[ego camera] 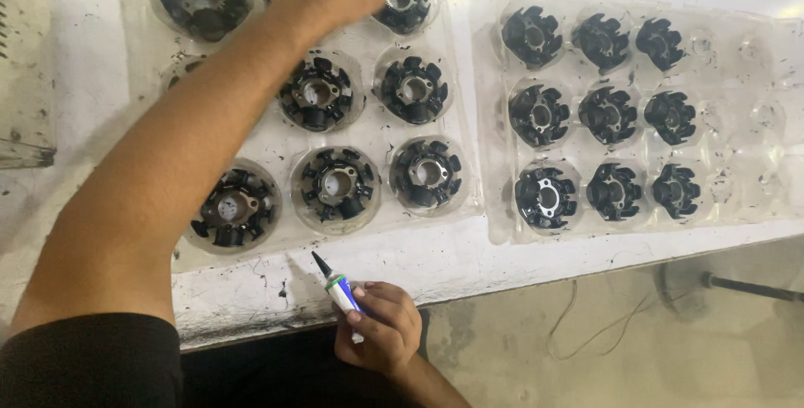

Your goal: The person picks black impeller-like rotor parts one at a time from blister trays on a workbench and squeezes adhesive from a tube onto each part, then places the treated part back into the tray. They briefly wipe the adhesive tube with a cloth and continue treating parts in a second tray.

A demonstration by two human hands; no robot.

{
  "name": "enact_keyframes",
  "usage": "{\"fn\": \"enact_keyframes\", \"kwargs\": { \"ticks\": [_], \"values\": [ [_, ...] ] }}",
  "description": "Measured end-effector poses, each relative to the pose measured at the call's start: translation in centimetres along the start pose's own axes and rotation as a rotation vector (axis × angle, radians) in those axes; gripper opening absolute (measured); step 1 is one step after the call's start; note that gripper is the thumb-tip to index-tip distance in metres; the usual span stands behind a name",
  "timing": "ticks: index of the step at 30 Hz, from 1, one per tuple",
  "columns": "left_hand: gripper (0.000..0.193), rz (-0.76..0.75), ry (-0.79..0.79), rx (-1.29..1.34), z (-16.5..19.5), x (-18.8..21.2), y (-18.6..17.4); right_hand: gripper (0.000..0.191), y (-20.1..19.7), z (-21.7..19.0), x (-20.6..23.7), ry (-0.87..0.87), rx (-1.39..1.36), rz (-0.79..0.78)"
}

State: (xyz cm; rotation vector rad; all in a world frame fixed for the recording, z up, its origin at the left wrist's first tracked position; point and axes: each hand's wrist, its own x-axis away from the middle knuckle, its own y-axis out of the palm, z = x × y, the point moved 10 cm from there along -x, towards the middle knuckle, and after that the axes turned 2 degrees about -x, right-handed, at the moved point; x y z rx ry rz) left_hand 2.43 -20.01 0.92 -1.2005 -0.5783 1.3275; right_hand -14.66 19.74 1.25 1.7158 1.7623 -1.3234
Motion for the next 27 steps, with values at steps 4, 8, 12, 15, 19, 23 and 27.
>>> {"fn": "enact_keyframes", "kwargs": {
  "ticks": [4, 8, 12, 15, 19, 23, 27],
  "values": [
    [0.04, 0.108, 0.111, -0.223, 4.8, 0.3, 2.1, 0.041, -0.1, 0.1, -0.6, -0.004, -0.008, 0.017],
    [0.066, 0.024, -0.027, -0.253, 5.1, -0.4, 2.8, 0.04, -0.2, 0.0, -1.0, -0.016, 0.018, 0.048],
    [0.059, 0.073, -0.061, -0.066, 6.5, 1.5, -1.3, 0.039, -0.2, 0.2, -1.2, 0.009, 0.022, 0.062],
    [0.059, -0.151, -0.207, 0.296, 7.6, 5.6, -1.8, 0.038, -0.5, 0.5, -0.9, 0.04, -0.026, 0.089],
    [0.06, -0.392, -0.377, 1.201, 9.8, 14.8, -3.9, 0.036, -0.9, 1.6, 0.3, 0.113, -0.081, 0.097],
    [0.068, -0.054, -0.294, 1.607, 10.8, 24.0, -11.0, 0.033, -2.1, 4.9, 2.1, 0.435, -0.407, 0.244],
    [0.069, 0.215, -0.307, 1.978, 10.6, 30.1, -13.0, 0.034, -3.0, 6.8, 2.7, 0.656, -0.871, 0.406]
  ]
}}
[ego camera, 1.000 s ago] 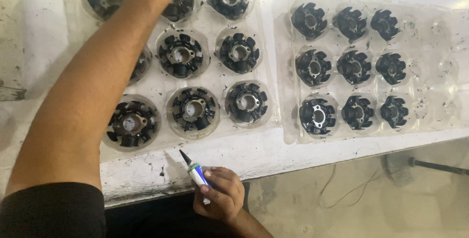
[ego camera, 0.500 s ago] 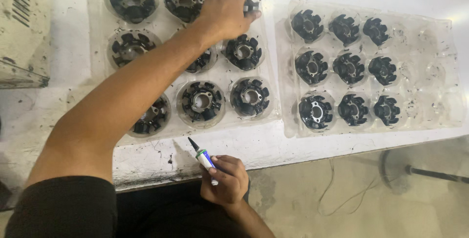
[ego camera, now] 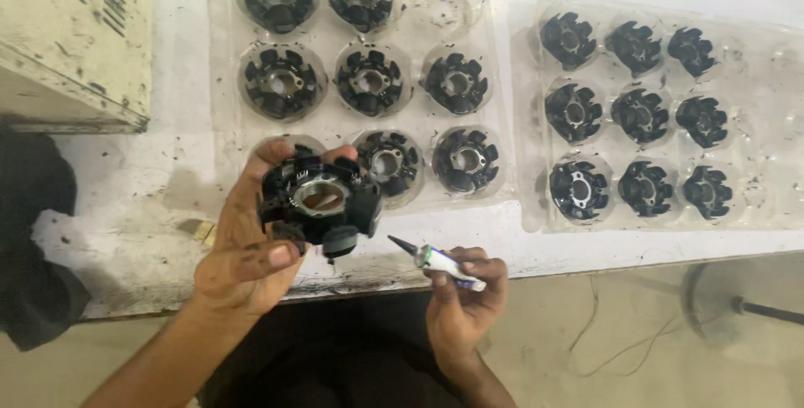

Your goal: The person picks black impeller-like rotor parts one at a time from blister trays on a workbench and squeezes adhesive from a tube onto each part, then places the treated part back into the tray. They briefly wipe the adhesive tube with a cloth and continue treating parts in a second tray.

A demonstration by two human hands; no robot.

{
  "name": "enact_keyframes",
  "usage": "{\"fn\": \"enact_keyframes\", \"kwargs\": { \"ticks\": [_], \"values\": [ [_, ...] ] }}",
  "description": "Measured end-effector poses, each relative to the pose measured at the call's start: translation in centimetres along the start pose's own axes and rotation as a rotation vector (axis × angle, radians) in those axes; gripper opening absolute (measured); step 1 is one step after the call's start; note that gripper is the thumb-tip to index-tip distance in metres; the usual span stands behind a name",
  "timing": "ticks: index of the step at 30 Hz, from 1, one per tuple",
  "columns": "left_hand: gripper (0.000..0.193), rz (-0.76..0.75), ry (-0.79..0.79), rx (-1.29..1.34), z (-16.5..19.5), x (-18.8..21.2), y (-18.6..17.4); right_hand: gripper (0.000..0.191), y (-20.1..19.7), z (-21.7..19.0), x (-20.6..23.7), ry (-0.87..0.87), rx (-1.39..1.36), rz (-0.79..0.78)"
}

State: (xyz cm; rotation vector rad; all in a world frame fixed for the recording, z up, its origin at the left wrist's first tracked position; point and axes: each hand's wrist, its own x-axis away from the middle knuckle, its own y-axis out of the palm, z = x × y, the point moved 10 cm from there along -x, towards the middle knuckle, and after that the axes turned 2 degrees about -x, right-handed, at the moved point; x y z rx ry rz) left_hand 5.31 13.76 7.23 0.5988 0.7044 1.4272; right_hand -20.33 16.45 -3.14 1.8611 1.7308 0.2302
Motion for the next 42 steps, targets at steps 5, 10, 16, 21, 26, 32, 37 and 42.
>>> {"fn": "enact_keyframes", "kwargs": {
  "ticks": [5, 10, 16, 21, 26, 32, 37, 42],
  "values": [
    [0.072, 0.164, 0.083, 0.668, -2.5, 2.0, -2.8, 0.039, 2.3, -1.9, -0.5, 0.023, -0.018, -0.078],
    [0.052, 0.053, 0.239, 0.228, -2.9, 3.5, -2.2, 0.036, 5.0, -3.9, 1.1, -0.094, 0.138, -0.151],
    [0.043, 0.069, 0.393, -0.326, -1.5, 5.7, -0.6, 0.038, 7.3, -6.3, 2.7, -0.351, 0.543, -0.254],
    [0.036, 0.057, 0.496, -0.538, 0.3, 6.5, 0.4, 0.035, 7.6, -7.0, 3.0, -0.452, 0.651, -0.213],
    [0.035, 0.057, 0.516, -0.534, 0.9, 6.3, 0.6, 0.038, 8.6, -7.3, 3.3, -0.524, 0.746, -0.264],
    [0.036, 0.018, 0.499, -0.555, 0.6, 6.2, 0.8, 0.034, 9.0, -7.4, 3.0, -0.546, 0.712, -0.333],
    [0.032, 0.033, 0.461, -0.511, -0.3, 6.0, 0.4, 0.037, 9.1, -7.2, 3.0, -0.566, 0.778, -0.334],
    [0.036, 0.072, 0.406, -0.391, -1.4, 5.9, -0.3, 0.037, 9.2, -7.1, 3.0, -0.554, 0.779, -0.344]
  ]
}}
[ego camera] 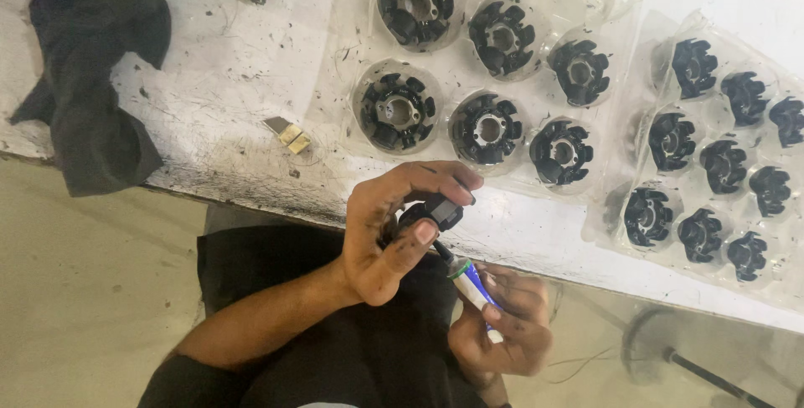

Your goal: The person picks black impeller-like rotor parts one at a time from blister trays on a workbench and squeezes adhesive from a tube onto each part, then places the treated part back into the tray. They briefly wipe the adhesive tube with a cloth and continue treating parts in a second tray.

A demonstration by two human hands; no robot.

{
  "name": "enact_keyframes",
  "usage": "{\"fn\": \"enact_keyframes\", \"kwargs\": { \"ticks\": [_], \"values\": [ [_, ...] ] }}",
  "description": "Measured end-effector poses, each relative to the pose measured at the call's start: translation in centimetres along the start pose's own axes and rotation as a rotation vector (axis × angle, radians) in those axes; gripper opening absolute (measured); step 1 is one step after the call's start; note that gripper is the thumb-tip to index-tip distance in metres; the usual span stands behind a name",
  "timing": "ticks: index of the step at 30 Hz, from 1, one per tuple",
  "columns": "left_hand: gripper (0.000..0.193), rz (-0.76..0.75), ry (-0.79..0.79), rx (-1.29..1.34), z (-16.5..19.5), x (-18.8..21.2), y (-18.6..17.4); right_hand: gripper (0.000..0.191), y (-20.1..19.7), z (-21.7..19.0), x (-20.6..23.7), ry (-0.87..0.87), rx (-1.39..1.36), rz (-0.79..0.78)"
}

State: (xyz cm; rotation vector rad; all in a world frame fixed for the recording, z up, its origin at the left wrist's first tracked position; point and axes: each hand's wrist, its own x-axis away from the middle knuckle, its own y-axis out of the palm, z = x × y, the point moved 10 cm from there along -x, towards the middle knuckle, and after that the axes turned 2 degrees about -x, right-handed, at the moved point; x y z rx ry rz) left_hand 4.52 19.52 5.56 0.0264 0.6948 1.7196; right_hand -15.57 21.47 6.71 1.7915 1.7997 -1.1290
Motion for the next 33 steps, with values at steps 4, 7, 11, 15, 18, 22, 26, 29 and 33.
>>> {"fn": "enact_keyframes", "kwargs": {
  "ticks": [4, 7, 11, 15, 18, 22, 26, 29, 33],
  "values": [
    [0.039, 0.022, -0.018, 0.054, -0.7, 0.0, -0.1, 0.038, 0.1, 0.0, -0.1, 0.005, 0.006, -0.019],
    [0.039, 0.032, -0.019, 0.073, -0.9, -0.1, -0.2, 0.039, 0.2, -0.1, -0.2, 0.007, 0.033, -0.036],
    [0.038, 0.044, -0.031, 0.055, -1.0, 0.0, -0.4, 0.04, 0.2, 0.0, -0.3, 0.018, 0.05, -0.039],
    [0.037, 0.052, -0.019, 0.065, -1.0, -0.1, -0.5, 0.04, 0.2, 0.0, -0.3, 0.037, 0.057, -0.066],
    [0.037, 0.057, -0.022, 0.083, -1.2, -0.1, -0.7, 0.041, 0.3, 0.0, -0.3, 0.051, 0.074, -0.064],
    [0.036, 0.088, -0.033, 0.156, -1.9, 0.1, -0.8, 0.039, 0.4, 0.0, -0.6, 0.066, 0.079, -0.062],
    [0.038, 0.235, -0.063, 0.441, -3.5, 0.4, -1.4, 0.039, 0.6, 0.6, -0.6, 0.109, 0.015, -0.059],
    [0.043, 0.366, -0.177, 0.765, -5.7, 0.8, -1.4, 0.04, 0.0, 1.5, -0.1, 0.165, -0.007, 0.049],
    [0.049, 0.471, -0.29, 0.98, -7.3, 1.5, -0.6, 0.038, -0.7, 2.0, -0.2, 0.106, -0.068, 0.149]
  ]
}}
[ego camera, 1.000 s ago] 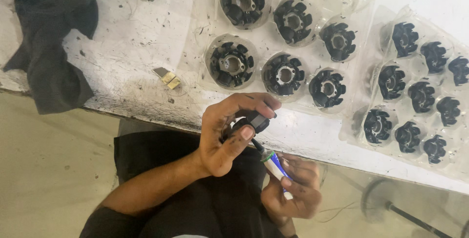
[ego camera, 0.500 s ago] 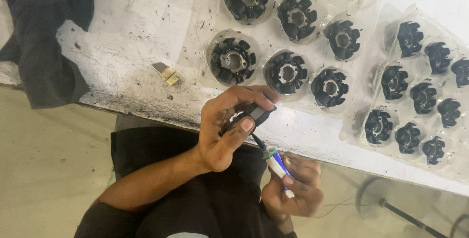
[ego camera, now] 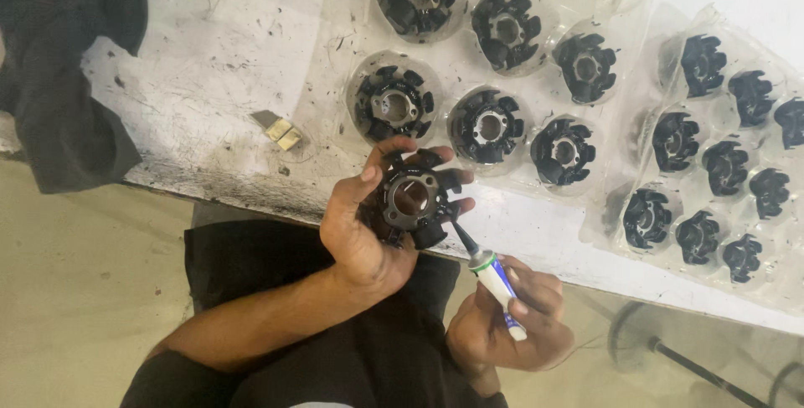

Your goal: The person picks black impeller-like rotor parts one at a time from blister trays on a workbench and squeezes adhesive from a tube onto each part, then places the treated part back into the tray. They briefly wipe the adhesive tube with a cloth and continue treating parts in a second tray.

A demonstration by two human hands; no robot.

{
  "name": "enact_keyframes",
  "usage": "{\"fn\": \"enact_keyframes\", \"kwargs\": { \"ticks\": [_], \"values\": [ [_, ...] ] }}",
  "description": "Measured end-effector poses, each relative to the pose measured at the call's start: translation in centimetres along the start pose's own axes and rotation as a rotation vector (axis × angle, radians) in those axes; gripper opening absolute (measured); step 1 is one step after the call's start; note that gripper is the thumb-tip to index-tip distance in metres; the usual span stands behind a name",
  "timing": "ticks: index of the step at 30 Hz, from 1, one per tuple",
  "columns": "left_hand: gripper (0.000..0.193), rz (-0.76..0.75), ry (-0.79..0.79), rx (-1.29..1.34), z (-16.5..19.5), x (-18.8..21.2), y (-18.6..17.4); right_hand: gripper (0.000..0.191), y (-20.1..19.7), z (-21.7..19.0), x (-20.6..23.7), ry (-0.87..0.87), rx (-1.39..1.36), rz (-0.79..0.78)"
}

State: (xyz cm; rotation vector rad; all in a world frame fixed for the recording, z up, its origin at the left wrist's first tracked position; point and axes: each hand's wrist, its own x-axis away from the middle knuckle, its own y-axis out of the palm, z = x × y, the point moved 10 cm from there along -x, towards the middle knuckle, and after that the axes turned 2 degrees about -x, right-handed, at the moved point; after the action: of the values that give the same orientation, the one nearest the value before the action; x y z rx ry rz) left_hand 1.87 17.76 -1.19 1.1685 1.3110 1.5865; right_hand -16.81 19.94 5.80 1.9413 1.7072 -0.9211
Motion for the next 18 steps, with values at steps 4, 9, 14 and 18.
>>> {"fn": "enact_keyframes", "kwargs": {
  "ticks": [4, 9, 14, 18],
  "values": [
    [0.049, 0.099, -0.063, 0.05, -0.8, 0.5, -0.5, 0.037, 0.6, -1.0, -0.1, -0.09, 0.101, -0.055],
    [0.044, 0.164, -0.102, 0.05, -1.2, 0.3, -0.9, 0.036, 1.3, -1.4, -0.4, -0.112, 0.123, -0.087],
    [0.045, 0.169, -0.095, 0.042, -1.1, 0.4, -1.0, 0.035, 1.1, -1.5, -0.4, -0.127, 0.118, -0.061],
    [0.045, 0.196, -0.119, 0.042, -1.4, 0.5, -1.1, 0.033, 0.9, -1.3, -0.3, -0.11, 0.055, -0.065]
  ]
}}
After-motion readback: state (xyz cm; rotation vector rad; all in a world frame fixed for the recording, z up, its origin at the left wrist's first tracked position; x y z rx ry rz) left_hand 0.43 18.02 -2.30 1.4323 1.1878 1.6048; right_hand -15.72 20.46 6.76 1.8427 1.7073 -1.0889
